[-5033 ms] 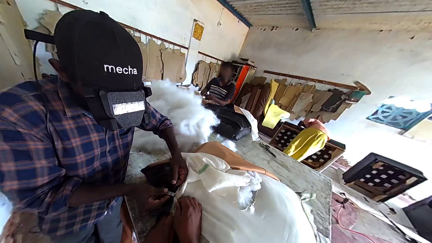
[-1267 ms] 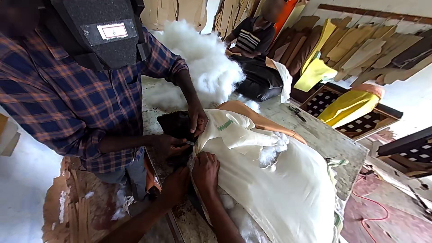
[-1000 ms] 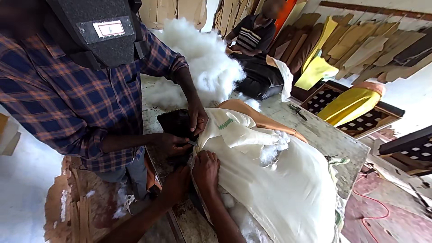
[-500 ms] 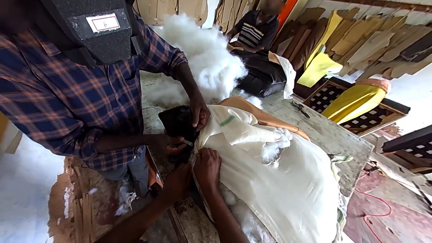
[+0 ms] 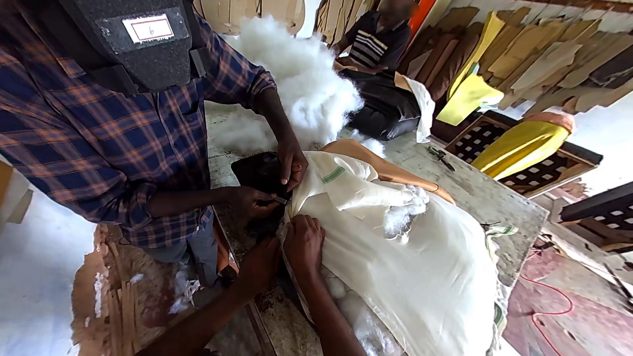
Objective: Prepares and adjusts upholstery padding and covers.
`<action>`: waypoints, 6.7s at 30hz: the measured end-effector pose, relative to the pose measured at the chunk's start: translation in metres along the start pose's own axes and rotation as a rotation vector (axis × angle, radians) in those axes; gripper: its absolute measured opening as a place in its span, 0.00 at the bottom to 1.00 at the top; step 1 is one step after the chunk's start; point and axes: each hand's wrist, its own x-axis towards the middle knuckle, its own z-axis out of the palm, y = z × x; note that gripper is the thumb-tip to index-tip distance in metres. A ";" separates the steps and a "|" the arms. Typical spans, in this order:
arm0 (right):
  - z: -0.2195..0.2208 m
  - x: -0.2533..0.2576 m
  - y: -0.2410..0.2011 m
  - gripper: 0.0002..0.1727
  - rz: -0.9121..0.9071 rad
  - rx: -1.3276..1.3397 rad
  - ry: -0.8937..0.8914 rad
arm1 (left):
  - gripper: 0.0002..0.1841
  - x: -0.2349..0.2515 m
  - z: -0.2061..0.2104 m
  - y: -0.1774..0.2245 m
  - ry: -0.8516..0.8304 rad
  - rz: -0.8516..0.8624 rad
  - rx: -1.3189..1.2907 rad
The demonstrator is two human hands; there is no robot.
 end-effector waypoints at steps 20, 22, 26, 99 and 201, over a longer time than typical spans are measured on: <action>-0.003 0.001 0.000 0.07 0.002 0.015 -0.009 | 0.11 0.002 -0.009 0.006 0.024 0.034 0.006; -0.003 0.001 0.000 0.07 -0.001 0.027 -0.007 | 0.09 0.003 -0.013 0.009 0.027 0.042 -0.013; -0.001 -0.001 0.001 0.06 -0.003 0.019 -0.004 | 0.08 0.003 -0.013 0.007 0.026 0.053 -0.023; -0.207 0.009 0.256 0.12 0.091 -0.314 -0.384 | 0.15 -0.008 -0.011 0.001 0.020 0.051 -0.089; -0.034 0.010 0.085 0.27 -0.354 0.160 -0.027 | 0.17 0.000 -0.021 0.020 -0.008 0.067 -0.163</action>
